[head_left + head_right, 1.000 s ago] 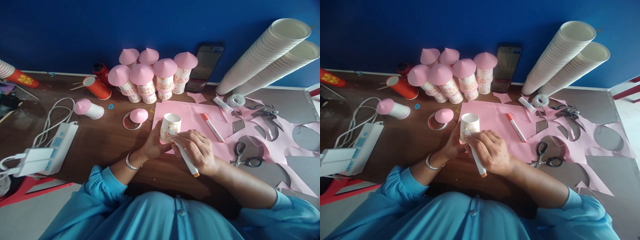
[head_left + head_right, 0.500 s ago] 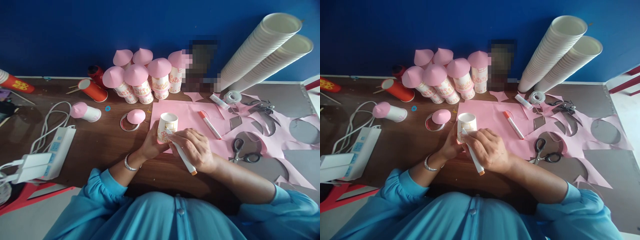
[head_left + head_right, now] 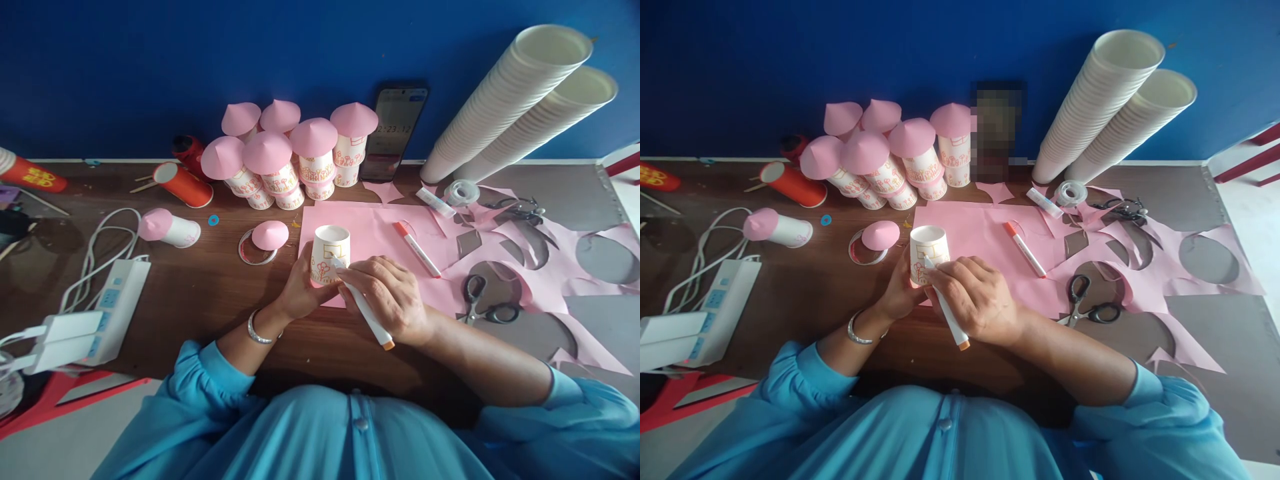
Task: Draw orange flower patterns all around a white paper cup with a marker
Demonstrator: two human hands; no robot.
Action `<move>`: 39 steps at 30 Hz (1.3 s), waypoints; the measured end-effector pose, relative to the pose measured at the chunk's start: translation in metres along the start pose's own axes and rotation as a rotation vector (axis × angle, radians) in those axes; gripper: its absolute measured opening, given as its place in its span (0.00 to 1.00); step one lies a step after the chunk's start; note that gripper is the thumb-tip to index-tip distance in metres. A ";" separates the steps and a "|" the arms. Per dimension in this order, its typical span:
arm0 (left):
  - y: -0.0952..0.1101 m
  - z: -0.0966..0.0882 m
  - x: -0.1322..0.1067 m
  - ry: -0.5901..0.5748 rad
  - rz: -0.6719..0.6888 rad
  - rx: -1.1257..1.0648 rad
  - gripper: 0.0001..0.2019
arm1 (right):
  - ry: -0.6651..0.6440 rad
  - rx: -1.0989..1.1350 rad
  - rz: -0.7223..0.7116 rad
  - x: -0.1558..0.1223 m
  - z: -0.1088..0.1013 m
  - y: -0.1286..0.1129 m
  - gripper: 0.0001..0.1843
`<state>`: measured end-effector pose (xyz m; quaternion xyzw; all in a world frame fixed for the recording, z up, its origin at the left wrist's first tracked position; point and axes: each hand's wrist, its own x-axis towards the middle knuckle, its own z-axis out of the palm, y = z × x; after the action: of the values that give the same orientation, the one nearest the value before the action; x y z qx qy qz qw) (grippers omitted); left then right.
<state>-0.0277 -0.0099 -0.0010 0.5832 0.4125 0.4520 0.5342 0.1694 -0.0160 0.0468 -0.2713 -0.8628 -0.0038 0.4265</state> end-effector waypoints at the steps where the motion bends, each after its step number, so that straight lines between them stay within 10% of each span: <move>1: 0.000 0.000 0.000 0.005 0.003 0.010 0.31 | 0.001 -0.002 0.003 0.000 0.000 0.000 0.21; 39: 0.004 -0.002 0.000 0.003 -0.052 -0.073 0.30 | 0.053 0.009 0.082 0.000 0.001 0.009 0.18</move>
<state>-0.0300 -0.0096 0.0030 0.5516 0.4115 0.4538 0.5661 0.1730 -0.0083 0.0438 -0.3045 -0.8394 0.0104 0.4501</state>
